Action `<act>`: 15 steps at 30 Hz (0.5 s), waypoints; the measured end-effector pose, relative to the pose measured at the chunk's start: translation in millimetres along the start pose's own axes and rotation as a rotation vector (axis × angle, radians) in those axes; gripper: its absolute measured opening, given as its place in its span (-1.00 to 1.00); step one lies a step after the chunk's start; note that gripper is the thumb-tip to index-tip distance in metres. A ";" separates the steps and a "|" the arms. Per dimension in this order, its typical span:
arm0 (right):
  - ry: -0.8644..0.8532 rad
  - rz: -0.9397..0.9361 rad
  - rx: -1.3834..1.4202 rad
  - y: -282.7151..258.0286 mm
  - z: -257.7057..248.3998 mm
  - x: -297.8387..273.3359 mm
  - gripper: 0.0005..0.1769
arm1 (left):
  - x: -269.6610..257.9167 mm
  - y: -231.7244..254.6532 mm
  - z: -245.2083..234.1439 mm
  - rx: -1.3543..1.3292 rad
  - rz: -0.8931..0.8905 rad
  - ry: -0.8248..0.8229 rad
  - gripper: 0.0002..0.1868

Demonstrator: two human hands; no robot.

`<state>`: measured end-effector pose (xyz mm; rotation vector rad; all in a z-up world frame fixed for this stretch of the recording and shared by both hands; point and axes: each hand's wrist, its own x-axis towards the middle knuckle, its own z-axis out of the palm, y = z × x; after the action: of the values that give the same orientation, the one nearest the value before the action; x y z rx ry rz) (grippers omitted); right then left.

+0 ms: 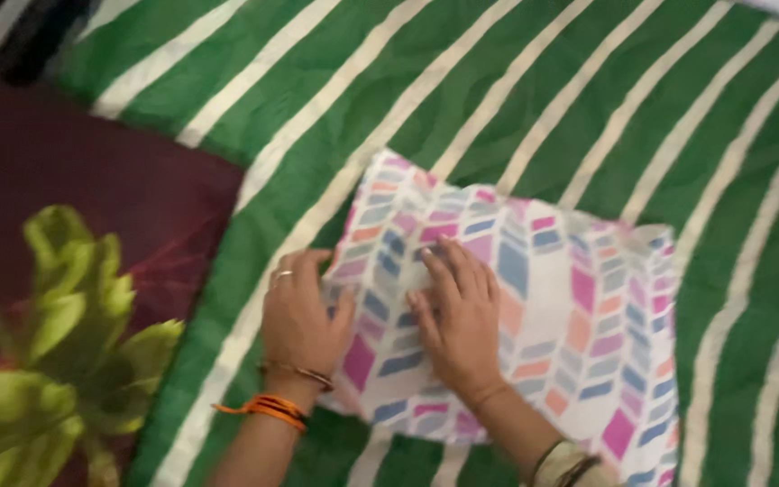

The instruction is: The person straightens a floral pillowcase on a bed with a green striped sheet, then smooths the sheet and a second striped sheet on an adjacent bed. The person then smooths a patterned bedspread on a third bed.

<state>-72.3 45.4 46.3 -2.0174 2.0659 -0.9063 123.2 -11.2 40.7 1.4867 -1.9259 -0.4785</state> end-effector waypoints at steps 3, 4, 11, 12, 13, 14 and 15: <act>0.055 0.059 0.066 19.3 0.6 2.1 -0.44 | 23.9 63.8 47.6 -0.199 0.188 -0.078 -0.54; 0.028 0.074 0.106 25.8 0.0 0.6 -0.43 | 29.1 79.0 60.1 -0.232 0.296 -0.151 -0.52; -0.046 0.068 -0.242 133.4 -66.9 -31.5 -0.28 | 55.7 63.1 111.8 0.111 0.369 -0.285 -0.27; -0.014 0.149 -0.273 153.1 -80.9 -41.6 -0.22 | 58.2 52.1 110.9 0.210 0.316 -0.313 -0.28; 0.004 0.270 -0.279 171.5 -95.2 -53.7 -0.31 | 60.9 44.0 109.5 0.261 0.284 -0.246 -0.23; 0.023 0.392 -0.284 187.8 -110.6 -66.3 -0.39 | 65.0 38.8 107.0 0.310 0.251 -0.180 -0.18; 0.038 0.509 -0.283 203.8 -122.6 -72.6 -0.37 | 70.3 38.0 105.1 0.387 0.199 -0.139 -0.17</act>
<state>-300.7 141.2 24.4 -1.4497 2.6688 -0.5855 13.8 -77.6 8.1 1.5000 -2.3482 -0.1241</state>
